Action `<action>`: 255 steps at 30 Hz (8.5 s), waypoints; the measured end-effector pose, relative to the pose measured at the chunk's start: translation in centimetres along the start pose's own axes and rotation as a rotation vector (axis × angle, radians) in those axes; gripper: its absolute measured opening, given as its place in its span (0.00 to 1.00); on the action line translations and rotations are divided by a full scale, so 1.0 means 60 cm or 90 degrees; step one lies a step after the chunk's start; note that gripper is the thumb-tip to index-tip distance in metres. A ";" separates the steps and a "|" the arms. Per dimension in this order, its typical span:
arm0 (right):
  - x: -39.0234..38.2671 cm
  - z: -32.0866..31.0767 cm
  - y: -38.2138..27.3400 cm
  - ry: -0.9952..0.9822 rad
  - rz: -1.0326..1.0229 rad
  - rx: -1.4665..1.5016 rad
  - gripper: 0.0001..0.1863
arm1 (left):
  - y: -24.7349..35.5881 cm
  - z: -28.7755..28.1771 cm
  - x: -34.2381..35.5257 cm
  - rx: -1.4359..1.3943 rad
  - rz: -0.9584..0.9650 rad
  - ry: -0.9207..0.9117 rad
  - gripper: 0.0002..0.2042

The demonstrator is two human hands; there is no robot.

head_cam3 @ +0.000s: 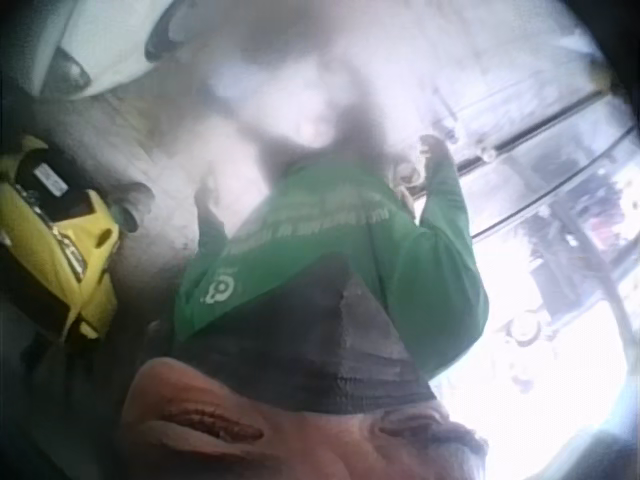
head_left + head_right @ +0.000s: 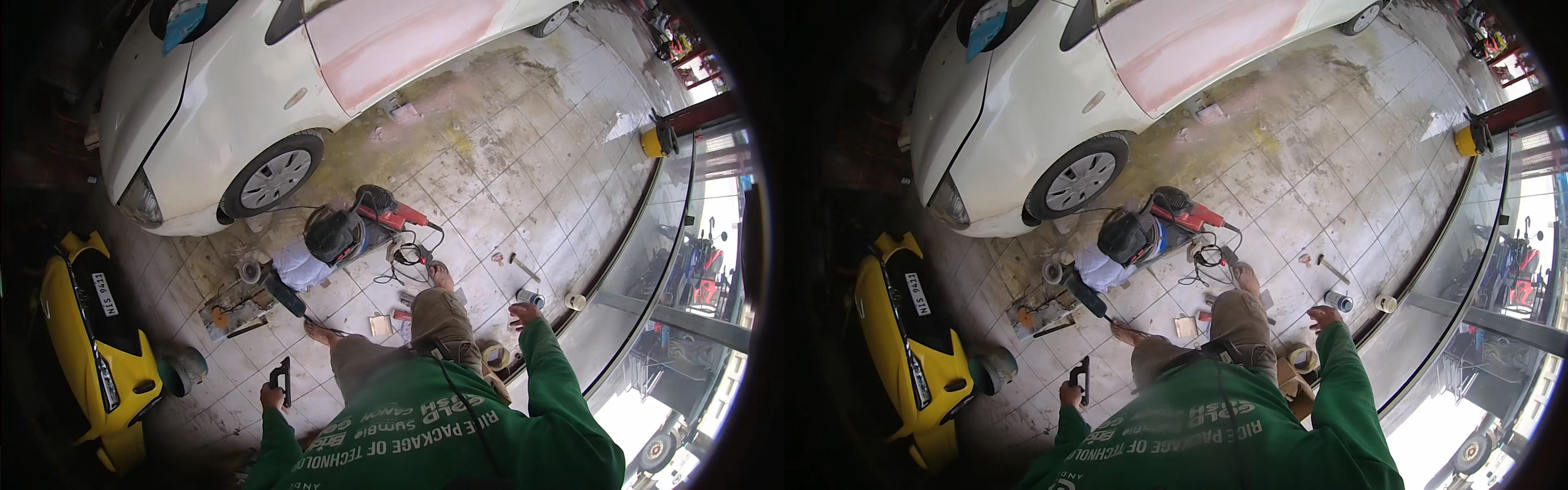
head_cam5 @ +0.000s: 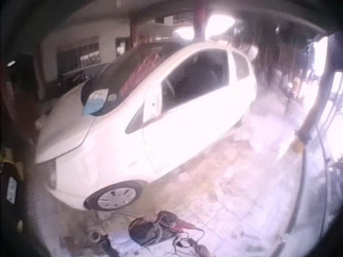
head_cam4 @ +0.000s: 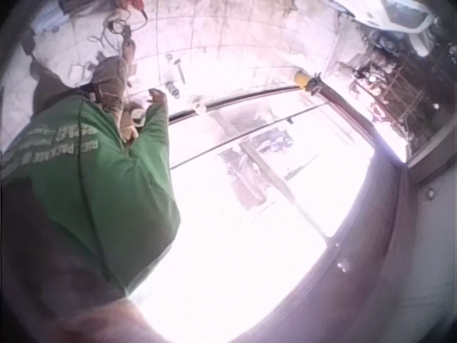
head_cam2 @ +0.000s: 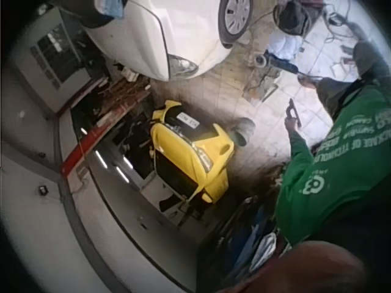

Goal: The person sands the surface of a white car door using a handheld sanding block and later a power sander. The person moves around the door, applies sanding motions, and briefly inspects the sanding block before resuming work.

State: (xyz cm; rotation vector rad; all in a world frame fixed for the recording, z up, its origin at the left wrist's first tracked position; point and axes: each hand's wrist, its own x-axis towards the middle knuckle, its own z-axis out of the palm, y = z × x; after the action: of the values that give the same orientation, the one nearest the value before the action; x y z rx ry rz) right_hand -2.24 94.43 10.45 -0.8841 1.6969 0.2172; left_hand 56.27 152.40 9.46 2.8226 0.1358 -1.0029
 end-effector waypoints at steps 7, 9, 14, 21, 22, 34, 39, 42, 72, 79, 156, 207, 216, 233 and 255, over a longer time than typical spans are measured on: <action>0.057 -0.240 0.100 0.034 0.017 0.382 0.29 | 0.285 0.059 -0.283 0.245 0.042 -0.230 0.09; 0.022 -0.266 0.188 0.060 0.073 0.372 0.25 | 0.384 0.059 -0.304 0.308 0.052 -0.207 0.10; -0.093 -0.257 0.451 0.159 0.332 0.340 0.19 | 0.583 0.101 -0.287 0.399 0.173 -0.239 0.11; -0.119 -0.207 0.411 0.053 0.300 0.458 0.21 | 0.713 0.175 -0.208 0.587 0.569 -0.418 0.16; -0.124 -0.219 0.408 0.044 0.278 0.474 0.22 | 0.728 0.199 -0.233 0.579 0.499 -0.417 0.16; -0.076 -0.296 0.325 0.106 0.158 0.516 0.27 | 0.834 0.286 -0.277 0.544 0.412 -0.451 0.18; -0.043 -0.312 0.278 0.063 0.140 0.324 0.26 | 0.889 0.261 -0.343 0.489 0.265 -0.479 0.26; -0.008 -0.347 0.179 0.034 0.095 0.235 0.26 | 0.911 0.249 -0.360 0.602 0.307 -0.525 0.31; 0.522 -0.904 -0.469 -0.069 -0.070 0.000 0.29 | 1.223 0.448 -0.453 0.223 0.088 -0.348 0.34; 0.597 -1.081 -0.896 -0.048 -0.198 0.008 0.27 | 1.315 0.574 -0.577 0.125 -0.016 -0.351 0.38; 0.205 -0.314 -1.840 -1.116 -1.315 -0.690 0.26 | 2.277 0.544 -0.760 -1.619 0.029 0.588 0.21; 0.008 -0.219 -1.503 -1.132 -1.058 -0.649 0.17 | 1.922 0.276 -0.694 -1.488 0.124 0.336 0.22; -0.005 -0.242 -1.509 -1.196 -0.875 -0.601 0.10 | 1.894 0.318 -0.708 -1.612 0.200 0.215 0.19; -0.029 -0.274 -1.468 -1.152 -1.008 -0.524 0.14 | 1.905 0.275 -0.744 -1.533 0.172 0.335 0.21; -0.020 -0.278 -1.466 -1.195 -0.964 -0.549 0.11 | 1.894 0.286 -0.757 -1.492 0.232 0.345 0.23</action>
State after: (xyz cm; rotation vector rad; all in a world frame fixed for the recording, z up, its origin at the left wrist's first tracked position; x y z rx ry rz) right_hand 42.47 24.07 43.14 -1.4752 -1.0129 0.4651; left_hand 25.54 35.88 36.87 0.6958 0.4129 0.2709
